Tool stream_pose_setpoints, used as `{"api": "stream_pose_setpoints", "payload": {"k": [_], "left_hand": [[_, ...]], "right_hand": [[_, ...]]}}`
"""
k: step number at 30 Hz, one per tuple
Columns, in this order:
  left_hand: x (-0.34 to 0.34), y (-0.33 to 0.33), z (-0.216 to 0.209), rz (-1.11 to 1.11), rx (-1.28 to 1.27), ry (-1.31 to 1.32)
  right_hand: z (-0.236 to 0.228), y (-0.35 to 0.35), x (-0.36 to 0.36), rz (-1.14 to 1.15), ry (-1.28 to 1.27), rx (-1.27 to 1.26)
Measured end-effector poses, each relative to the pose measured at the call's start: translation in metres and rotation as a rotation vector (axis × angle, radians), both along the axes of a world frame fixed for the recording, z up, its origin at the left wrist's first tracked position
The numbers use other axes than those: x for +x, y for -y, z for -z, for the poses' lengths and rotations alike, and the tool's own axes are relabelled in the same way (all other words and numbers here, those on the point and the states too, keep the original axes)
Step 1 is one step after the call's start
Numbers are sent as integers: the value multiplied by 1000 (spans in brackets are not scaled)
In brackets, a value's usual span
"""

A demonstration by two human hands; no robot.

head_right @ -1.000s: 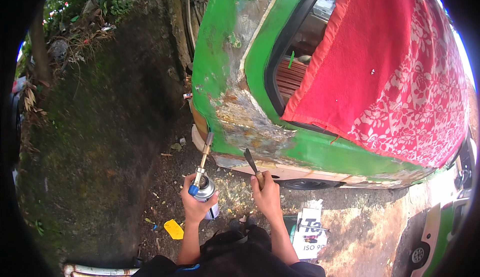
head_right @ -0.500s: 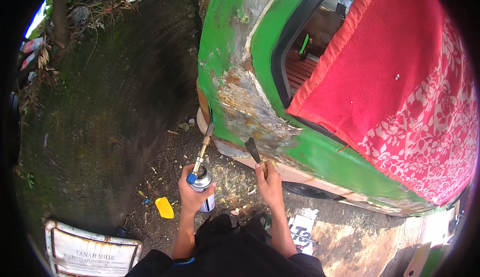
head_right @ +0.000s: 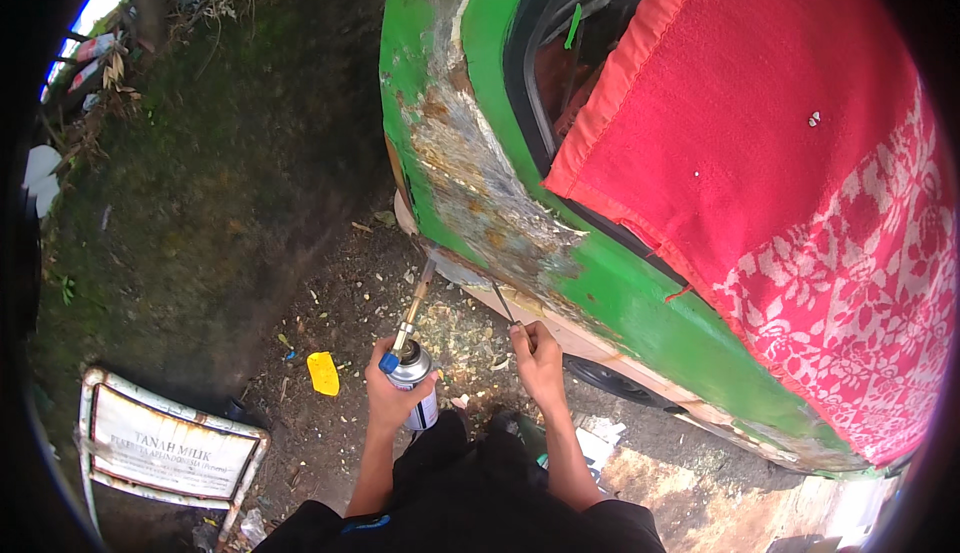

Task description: The person uses a blowtorch to heat the side panel of a green vehicle and a scraper to remove softened paint and rust. The person repeatedly applies heat and scrapes the same area, gradually exposing bare metal.

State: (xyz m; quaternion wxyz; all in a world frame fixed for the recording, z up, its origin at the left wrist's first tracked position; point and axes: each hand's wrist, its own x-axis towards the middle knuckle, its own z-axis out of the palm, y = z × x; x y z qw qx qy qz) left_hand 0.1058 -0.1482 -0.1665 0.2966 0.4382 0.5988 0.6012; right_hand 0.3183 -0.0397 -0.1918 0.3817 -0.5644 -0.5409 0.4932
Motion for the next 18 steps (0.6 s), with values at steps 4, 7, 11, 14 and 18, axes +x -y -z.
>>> {"api": "stream_pose_setpoints", "payload": {"k": [4, 7, 11, 14, 18], "left_hand": [[4, 4, 2, 46, -8, 9], [4, 9, 5, 103, 12, 14], [6, 14, 8, 192, 50, 16], [8, 21, 7, 234, 48, 32], [11, 26, 14, 281, 42, 19]], "right_hand": [[4, 3, 4, 32, -51, 10], [4, 14, 5, 14, -104, 29], [5, 38, 6, 64, -158, -36], [2, 62, 10, 85, -131, -125], [2, 93, 23, 130, -149, -183]]}}
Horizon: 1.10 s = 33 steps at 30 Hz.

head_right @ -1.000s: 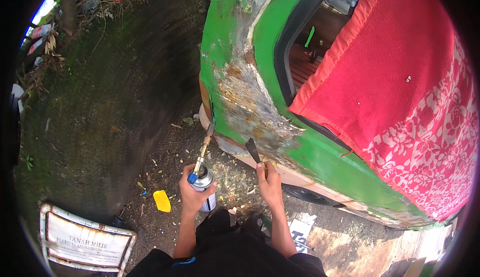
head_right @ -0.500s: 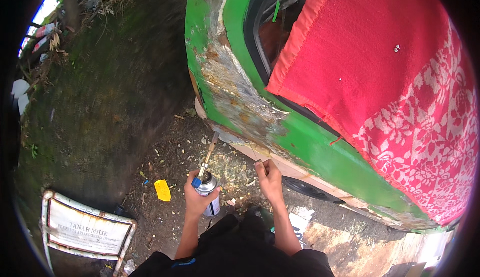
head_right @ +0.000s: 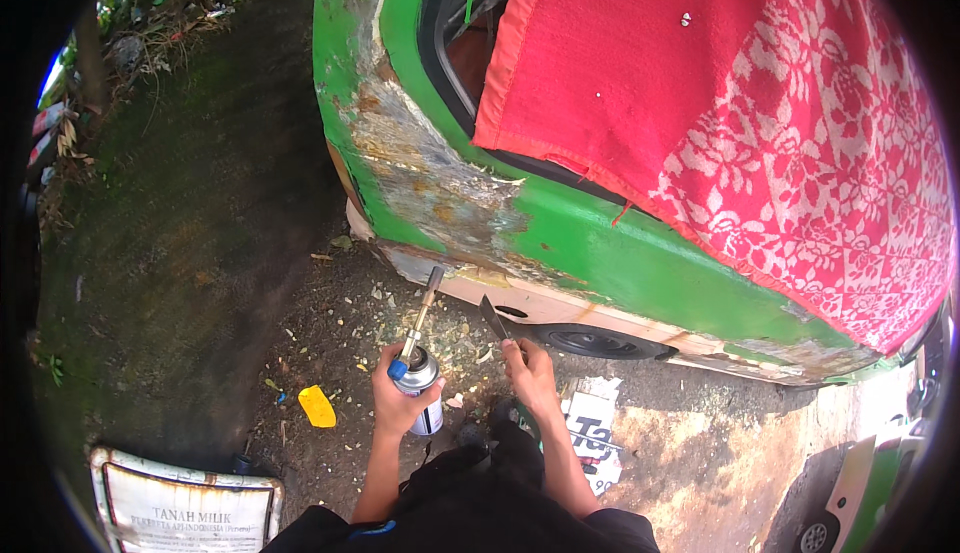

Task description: The person uses a blowtorch to heat the side panel of a green vehicle and a scraper to remove softened paint and rust. The person repeatedly applies heat and scrapes the same area, gradually exposing bare metal.

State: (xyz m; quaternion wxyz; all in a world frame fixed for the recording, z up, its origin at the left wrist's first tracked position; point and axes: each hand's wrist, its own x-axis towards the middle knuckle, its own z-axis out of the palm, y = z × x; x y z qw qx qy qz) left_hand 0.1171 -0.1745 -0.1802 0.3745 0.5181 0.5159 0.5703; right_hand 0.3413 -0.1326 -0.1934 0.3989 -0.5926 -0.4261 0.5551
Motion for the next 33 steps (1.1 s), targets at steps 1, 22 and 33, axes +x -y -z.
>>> {"api": "stream_pose_setpoints", "payload": {"k": [1, 22, 33], "left_hand": [[3, 2, -2, 30, -18, 81], [40, -20, -20, -20, 69, -40], [67, -47, -33, -67, 69, -52]], "right_hand": [[1, 6, 5, 4, -11, -13], [-29, -35, 40, -73, -417, -26], [-67, -92, 52, -150, -218, 203]]}}
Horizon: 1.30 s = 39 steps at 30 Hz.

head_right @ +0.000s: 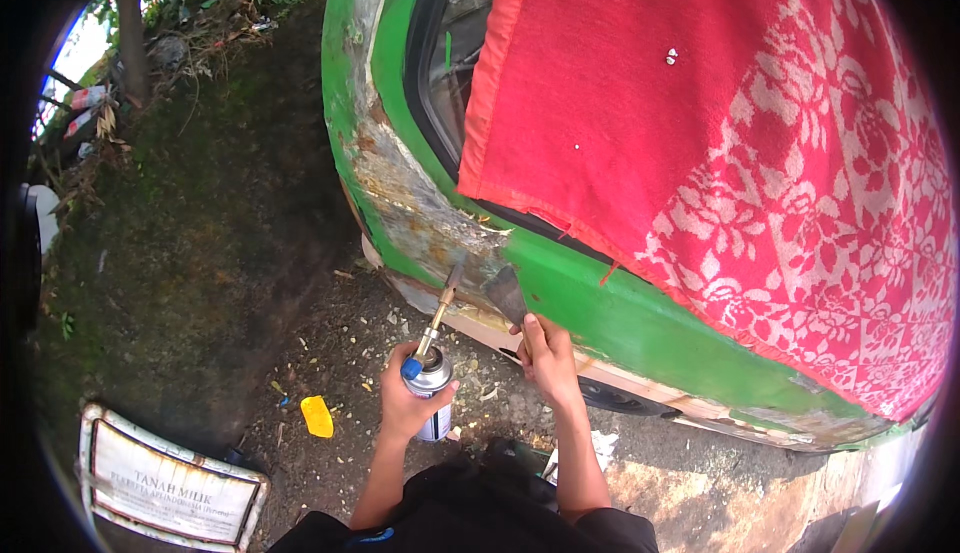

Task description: The person uses a blowtorch to heat the side panel of a green vehicle and a scraper to remove softened paint and rust. The person repeatedly applies heat and scrapes the same area, gradually exposing bare metal.

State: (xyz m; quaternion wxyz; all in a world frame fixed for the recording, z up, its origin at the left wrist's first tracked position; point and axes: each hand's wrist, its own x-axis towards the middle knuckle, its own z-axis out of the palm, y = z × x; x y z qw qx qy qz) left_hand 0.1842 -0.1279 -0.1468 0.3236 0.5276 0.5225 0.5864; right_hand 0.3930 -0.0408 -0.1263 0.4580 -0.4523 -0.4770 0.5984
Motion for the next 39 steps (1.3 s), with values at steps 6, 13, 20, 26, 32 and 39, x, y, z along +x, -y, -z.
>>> {"api": "stream_pose_setpoints", "payload": {"k": [6, 13, 20, 26, 32, 39], "left_hand": [[2, -5, 0, -9, -15, -30], [0, -1, -5, -18, -12, 49], [0, -3, -6, -29, 14, -30], [4, -4, -8, 3, 8, -22], [3, -6, -11, 5, -12, 2], [3, -6, -9, 25, -14, -44]], "right_hand": [[1, -5, 3, -38, -15, -3], [-3, -8, -4, 55, 25, 80], [-1, -8, -6, 54, 18, 93], [-2, -6, -5, 63, 9, 111], [3, -10, -4, 79, 59, 156], [3, -12, -6, 75, 76, 147]]}}
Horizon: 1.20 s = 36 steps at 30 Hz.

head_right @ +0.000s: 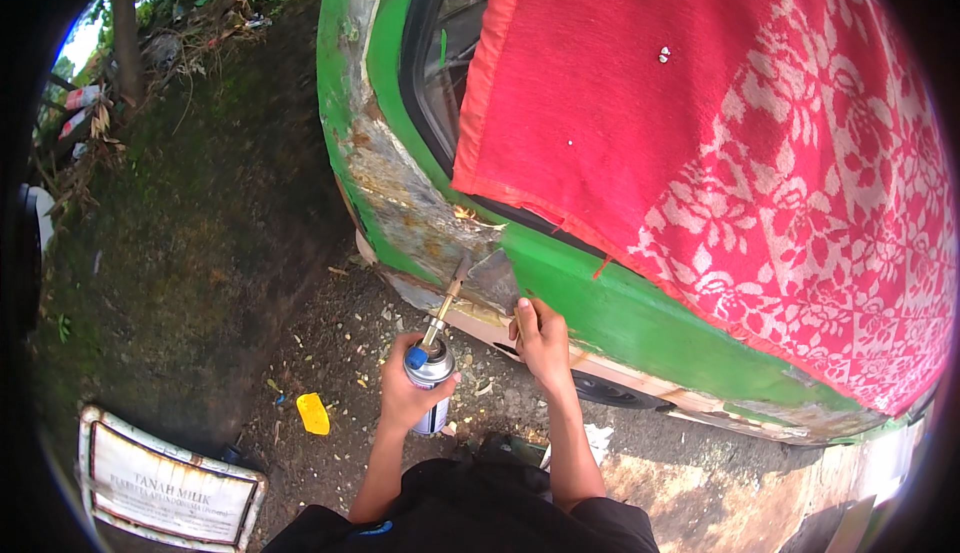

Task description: The person uses a blowtorch to heat the side panel of a green vehicle and a scraper to remove softened paint and rust. The person repeatedly applies heat and scrapes the same area, gradually exposing bare metal.

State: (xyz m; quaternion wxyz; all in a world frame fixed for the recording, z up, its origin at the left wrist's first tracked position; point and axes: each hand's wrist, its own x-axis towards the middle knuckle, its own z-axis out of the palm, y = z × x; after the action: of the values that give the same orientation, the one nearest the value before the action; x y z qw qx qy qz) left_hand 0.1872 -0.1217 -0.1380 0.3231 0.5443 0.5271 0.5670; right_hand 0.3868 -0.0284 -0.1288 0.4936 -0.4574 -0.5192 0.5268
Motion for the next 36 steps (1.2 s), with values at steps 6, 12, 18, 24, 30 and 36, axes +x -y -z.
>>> {"api": "stream_pose_setpoints", "payload": {"k": [6, 12, 18, 24, 30, 36], "left_hand": [[-5, -1, 6, -44, -4, 27], [-13, 0, 4, -236, 55, 84], [-12, 0, 2, -300, 63, 190], [-10, -5, 7, -303, 45, 140], [-5, -4, 7, -250, 60, 177], [-2, -4, 2, -224, 54, 160]], "right_hand": [[-6, -3, 3, -33, -39, -67], [-9, -15, 10, 23, 130, 79], [-22, -17, 5, 181, 451, 302], [-32, -12, -2, 237, 504, 332], [-27, -17, -7, 271, 510, 396], [-32, -9, -5, 277, 484, 386]]}}
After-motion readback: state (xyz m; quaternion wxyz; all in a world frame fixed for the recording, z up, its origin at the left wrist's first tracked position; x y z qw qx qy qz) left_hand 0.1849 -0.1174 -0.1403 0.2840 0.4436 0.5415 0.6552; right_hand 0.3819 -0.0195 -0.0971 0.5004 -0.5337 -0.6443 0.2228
